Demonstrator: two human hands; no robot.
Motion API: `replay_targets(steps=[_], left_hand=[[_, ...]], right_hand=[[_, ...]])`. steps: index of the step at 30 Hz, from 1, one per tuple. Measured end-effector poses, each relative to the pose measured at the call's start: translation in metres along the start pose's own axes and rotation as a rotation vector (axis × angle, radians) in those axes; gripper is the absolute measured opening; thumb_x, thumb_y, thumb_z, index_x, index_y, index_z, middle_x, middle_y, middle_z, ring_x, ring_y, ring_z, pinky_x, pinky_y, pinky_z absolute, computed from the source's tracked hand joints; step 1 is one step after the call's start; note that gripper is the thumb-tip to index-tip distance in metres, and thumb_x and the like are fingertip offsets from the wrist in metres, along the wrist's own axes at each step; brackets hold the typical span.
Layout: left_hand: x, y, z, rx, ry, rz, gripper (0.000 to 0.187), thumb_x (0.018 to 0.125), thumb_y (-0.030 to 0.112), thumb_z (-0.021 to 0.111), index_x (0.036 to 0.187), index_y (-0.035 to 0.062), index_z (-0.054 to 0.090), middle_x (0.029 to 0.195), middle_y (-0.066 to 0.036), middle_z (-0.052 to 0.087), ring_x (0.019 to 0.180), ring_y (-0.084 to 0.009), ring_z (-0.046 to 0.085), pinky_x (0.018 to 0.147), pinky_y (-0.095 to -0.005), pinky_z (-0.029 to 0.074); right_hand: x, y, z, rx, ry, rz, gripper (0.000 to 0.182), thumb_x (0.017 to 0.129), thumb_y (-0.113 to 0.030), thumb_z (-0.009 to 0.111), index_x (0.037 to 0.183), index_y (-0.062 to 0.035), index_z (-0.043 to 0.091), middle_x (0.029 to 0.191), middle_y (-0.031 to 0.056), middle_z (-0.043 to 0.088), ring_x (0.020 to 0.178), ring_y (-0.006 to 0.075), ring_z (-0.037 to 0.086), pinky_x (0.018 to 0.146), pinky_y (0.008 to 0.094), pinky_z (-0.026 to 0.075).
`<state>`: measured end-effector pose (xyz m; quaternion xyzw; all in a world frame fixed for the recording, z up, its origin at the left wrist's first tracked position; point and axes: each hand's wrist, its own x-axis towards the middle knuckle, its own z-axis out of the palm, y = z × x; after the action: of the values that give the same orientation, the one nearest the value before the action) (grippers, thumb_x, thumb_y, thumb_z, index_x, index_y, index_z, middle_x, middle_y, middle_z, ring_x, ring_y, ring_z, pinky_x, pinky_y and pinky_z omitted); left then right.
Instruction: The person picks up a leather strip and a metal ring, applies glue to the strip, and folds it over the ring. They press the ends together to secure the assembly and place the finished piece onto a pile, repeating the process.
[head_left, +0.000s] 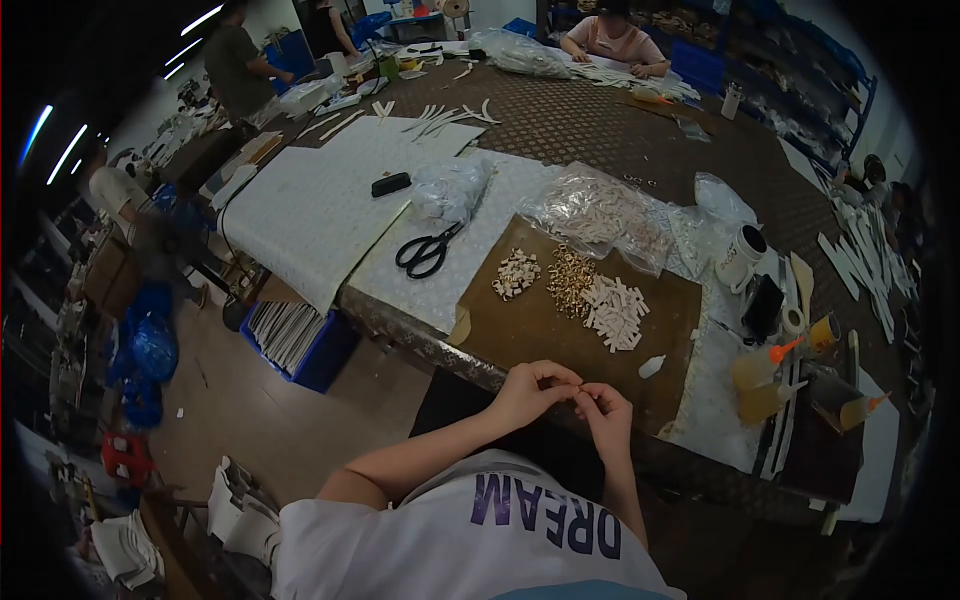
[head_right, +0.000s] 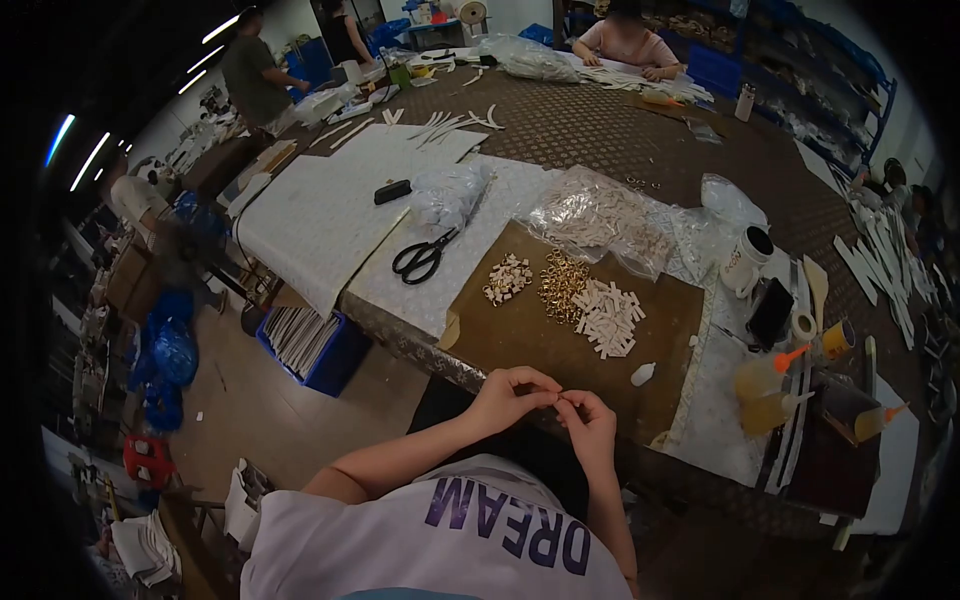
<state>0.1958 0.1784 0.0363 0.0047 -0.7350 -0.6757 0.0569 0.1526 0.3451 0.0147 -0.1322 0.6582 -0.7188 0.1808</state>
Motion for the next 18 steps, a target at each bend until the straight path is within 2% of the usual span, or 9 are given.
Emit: replay_targets(steps=[4,7,10,13,14,17,18], left_hand=[[-0.004,0.004,-0.001,-0.228,-0.084,-0.206,0.018,0.083,0.008,0.066,0.099,0.0001,0.066,0.080,-0.003,0.066,0.073,-0.0080,0.061,0.066,-0.0206,0.048],[-0.006,0.008,-0.008,-0.436,-0.150,-0.328,0.018,0.084,0.009,0.066,0.099,0.0002,0.067,0.082,-0.003,0.066,0.073,-0.0069,0.059,0.064,-0.0201,0.048],[-0.014,0.002,-0.006,-0.326,-0.062,-0.171,0.017,0.084,0.009,0.065,0.099,0.0014,0.067,0.083,-0.005,0.066,0.072,-0.0107,0.060,0.064,-0.0228,0.048],[-0.029,0.019,-0.005,0.340,0.111,0.154,0.015,0.082,0.006,0.066,0.097,0.0015,0.067,0.084,-0.006,0.065,0.072,-0.0123,0.061,0.065,-0.0233,0.048],[-0.033,0.026,-0.007,0.405,0.118,0.197,0.014,0.081,0.005,0.065,0.095,0.0025,0.068,0.085,-0.008,0.064,0.073,-0.0145,0.061,0.065,-0.0249,0.048],[-0.027,0.004,-0.015,0.250,0.149,0.140,0.013,0.083,0.005,0.064,0.095,0.0008,0.067,0.083,-0.006,0.064,0.072,-0.0122,0.060,0.063,-0.0242,0.048],[-0.025,-0.002,-0.018,0.123,0.111,0.055,0.013,0.084,0.005,0.064,0.096,0.0003,0.067,0.082,-0.005,0.064,0.071,-0.0111,0.060,0.063,-0.0237,0.048]], right_hand=[[-0.009,0.005,-0.001,0.061,-0.061,-0.026,0.007,0.086,-0.007,0.061,0.091,-0.0008,0.061,0.076,-0.0003,0.059,0.064,0.0047,0.052,0.058,0.0178,0.040],[-0.016,0.006,0.005,0.226,-0.066,0.019,0.008,0.086,-0.008,0.063,0.089,-0.0010,0.062,0.075,-0.0026,0.058,0.064,0.0038,0.050,0.059,0.0174,0.040],[-0.015,0.010,0.016,0.253,-0.018,0.022,0.008,0.086,-0.008,0.062,0.090,-0.0016,0.063,0.075,-0.0032,0.058,0.065,0.0033,0.048,0.059,0.0174,0.039],[-0.013,0.015,0.028,0.196,0.030,-0.019,0.009,0.086,-0.008,0.063,0.090,-0.0011,0.063,0.076,-0.0034,0.058,0.066,0.0031,0.048,0.060,0.0178,0.039],[-0.013,0.014,0.032,0.168,0.037,-0.025,0.009,0.086,-0.008,0.063,0.090,-0.0008,0.063,0.075,-0.0034,0.058,0.066,0.0031,0.048,0.060,0.0179,0.039],[-0.014,0.010,0.042,0.117,0.045,-0.029,0.009,0.086,-0.008,0.063,0.090,0.0000,0.063,0.075,-0.0035,0.058,0.065,0.0031,0.048,0.060,0.0179,0.039],[-0.013,0.011,0.044,0.124,0.039,-0.029,0.009,0.086,-0.009,0.063,0.089,0.0002,0.063,0.075,-0.0035,0.058,0.065,0.0031,0.048,0.060,0.0178,0.038]])
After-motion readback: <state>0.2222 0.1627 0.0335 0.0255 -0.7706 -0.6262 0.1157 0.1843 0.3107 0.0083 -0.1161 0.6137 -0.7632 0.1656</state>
